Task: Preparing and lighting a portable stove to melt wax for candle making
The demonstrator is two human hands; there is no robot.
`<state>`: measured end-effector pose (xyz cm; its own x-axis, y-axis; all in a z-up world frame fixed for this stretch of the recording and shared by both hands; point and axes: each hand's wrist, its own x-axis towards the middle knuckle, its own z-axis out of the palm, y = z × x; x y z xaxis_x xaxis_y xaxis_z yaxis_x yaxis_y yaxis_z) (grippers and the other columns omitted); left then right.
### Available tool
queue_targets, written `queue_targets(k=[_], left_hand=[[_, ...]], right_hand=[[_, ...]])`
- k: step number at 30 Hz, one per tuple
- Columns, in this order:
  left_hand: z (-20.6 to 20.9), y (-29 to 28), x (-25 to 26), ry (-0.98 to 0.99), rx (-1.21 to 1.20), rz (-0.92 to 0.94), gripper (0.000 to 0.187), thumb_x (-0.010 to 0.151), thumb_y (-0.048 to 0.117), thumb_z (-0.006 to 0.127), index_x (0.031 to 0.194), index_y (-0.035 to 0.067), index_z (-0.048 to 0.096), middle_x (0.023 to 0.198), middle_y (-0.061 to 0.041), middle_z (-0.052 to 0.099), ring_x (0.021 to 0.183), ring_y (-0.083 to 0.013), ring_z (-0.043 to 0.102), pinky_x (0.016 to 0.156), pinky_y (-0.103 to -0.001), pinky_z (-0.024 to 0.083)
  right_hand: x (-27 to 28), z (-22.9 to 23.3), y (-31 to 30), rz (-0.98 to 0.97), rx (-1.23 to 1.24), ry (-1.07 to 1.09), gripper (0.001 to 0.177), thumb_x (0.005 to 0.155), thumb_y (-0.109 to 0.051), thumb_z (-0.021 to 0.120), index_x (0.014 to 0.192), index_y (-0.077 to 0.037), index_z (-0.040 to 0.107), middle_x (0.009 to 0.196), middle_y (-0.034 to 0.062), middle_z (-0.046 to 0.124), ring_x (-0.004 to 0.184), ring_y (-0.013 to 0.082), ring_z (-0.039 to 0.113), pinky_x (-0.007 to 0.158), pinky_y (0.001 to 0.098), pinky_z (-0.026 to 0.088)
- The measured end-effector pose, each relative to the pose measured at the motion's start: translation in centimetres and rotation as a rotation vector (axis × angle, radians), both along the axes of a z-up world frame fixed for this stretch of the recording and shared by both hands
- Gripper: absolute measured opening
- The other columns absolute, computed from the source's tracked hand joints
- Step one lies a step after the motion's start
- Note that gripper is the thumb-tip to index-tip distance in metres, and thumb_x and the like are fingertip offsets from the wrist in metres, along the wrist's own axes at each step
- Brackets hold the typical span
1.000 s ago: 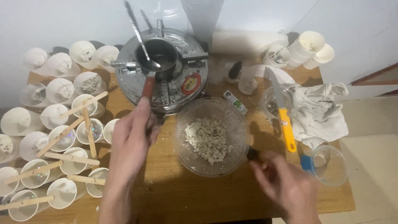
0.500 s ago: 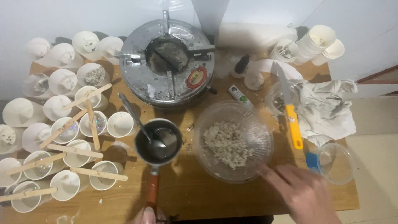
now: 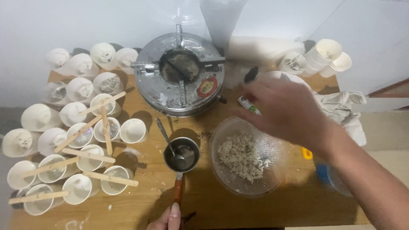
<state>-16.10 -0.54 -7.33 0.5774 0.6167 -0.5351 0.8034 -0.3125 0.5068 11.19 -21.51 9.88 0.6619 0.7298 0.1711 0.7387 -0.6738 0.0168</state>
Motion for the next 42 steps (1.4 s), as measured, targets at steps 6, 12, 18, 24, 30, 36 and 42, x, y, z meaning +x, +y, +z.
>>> queue_targets(k=[6, 12, 18, 24, 30, 36, 42], left_hand=[[-2.1, -0.2, -0.8, -0.254, 0.130, 0.134, 0.029, 0.081, 0.047, 0.070, 0.062, 0.025, 0.065, 0.042, 0.004, 0.050, 0.041, -0.0142, 0.047, 0.049, -0.028, 0.042], [2.3, -2.0, 0.7, -0.548, 0.125, 0.221, 0.029, 0.077, 0.037, 0.073, 0.103, 0.024, 0.072, 0.046, 0.000, 0.068, 0.036, -0.0111, 0.058, 0.043, -0.022, 0.048], [3.2, 0.5, -0.1, -0.468, 0.439, 0.021, 0.052, 0.075, 0.045, 0.071, 0.123, 0.025, 0.069, 0.056, 0.006, 0.068, 0.043, -0.0117, 0.057, 0.051, -0.029, 0.045], [15.4, 6.0, 8.7, -1.037, 0.683, -0.444, 0.016, 0.098, 0.004, 0.077, 0.093, 0.000, 0.062, 0.069, -0.005, 0.058, 0.054, -0.0116, 0.050, 0.049, -0.025, 0.040], [17.0, 10.2, 26.1, -0.303, 1.000, -1.149, 0.026, 0.100, 0.023, 0.059, 0.118, 0.006, 0.064, 0.103, -0.012, 0.072, 0.102, -0.0305, 0.063, 0.088, -0.046, 0.057], [12.1, 14.3, 31.4, -0.318, 0.989, -1.209, 0.020, 0.096, 0.001, 0.055, 0.093, -0.004, 0.073, 0.087, -0.022, 0.065, 0.073, -0.0373, 0.069, 0.068, -0.047, 0.060], [12.2, 14.5, 31.2, -0.343, 0.915, -1.249, 0.024, 0.099, 0.005, 0.059, 0.082, -0.004, 0.073, 0.078, -0.016, 0.062, 0.064, -0.0295, 0.065, 0.060, -0.040, 0.058]], right_hand=[[3.4, -3.1, 5.4, -0.197, -0.496, 0.207, 0.051, 0.101, -0.060, 0.053, 0.106, -0.010, 0.064, 0.095, 0.0125, 0.071, 0.083, 0.0321, 0.071, 0.060, 0.0464, 0.056], [4.2, -2.6, 6.2, -0.214, -0.400, 0.491, 0.034, 0.105, -0.033, 0.047, 0.087, -0.011, 0.065, 0.076, 0.0039, 0.066, 0.064, 0.0186, 0.063, 0.055, 0.0287, 0.053], [5.6, -3.5, 4.6, -0.246, -0.445, 0.384, 0.031, 0.107, -0.040, 0.046, 0.111, -0.018, 0.067, 0.090, 0.0067, 0.071, 0.071, 0.0236, 0.068, 0.058, 0.0371, 0.058], [3.9, -1.2, 5.1, -0.349, -0.486, 0.420, 0.036, 0.110, -0.038, 0.038, 0.106, -0.018, 0.067, 0.090, 0.0043, 0.070, 0.068, 0.0223, 0.068, 0.052, 0.0346, 0.055], [4.8, -4.4, 3.9, -0.242, -0.362, 0.302, 0.033, 0.102, -0.036, 0.050, 0.088, -0.014, 0.070, 0.080, 0.0069, 0.070, 0.064, 0.0240, 0.066, 0.057, 0.0385, 0.055], [4.0, -3.9, 4.2, -0.268, -0.365, 0.445, 0.033, 0.100, -0.026, 0.051, 0.068, -0.016, 0.055, 0.063, -0.0054, 0.052, 0.051, 0.0079, 0.044, 0.043, 0.0184, 0.037], [4.1, -4.7, 4.2, -0.202, -0.274, 0.363, 0.014, 0.091, -0.026, 0.053, 0.090, -0.014, 0.059, 0.087, 0.0070, 0.069, 0.072, 0.0272, 0.065, 0.055, 0.0402, 0.052]])
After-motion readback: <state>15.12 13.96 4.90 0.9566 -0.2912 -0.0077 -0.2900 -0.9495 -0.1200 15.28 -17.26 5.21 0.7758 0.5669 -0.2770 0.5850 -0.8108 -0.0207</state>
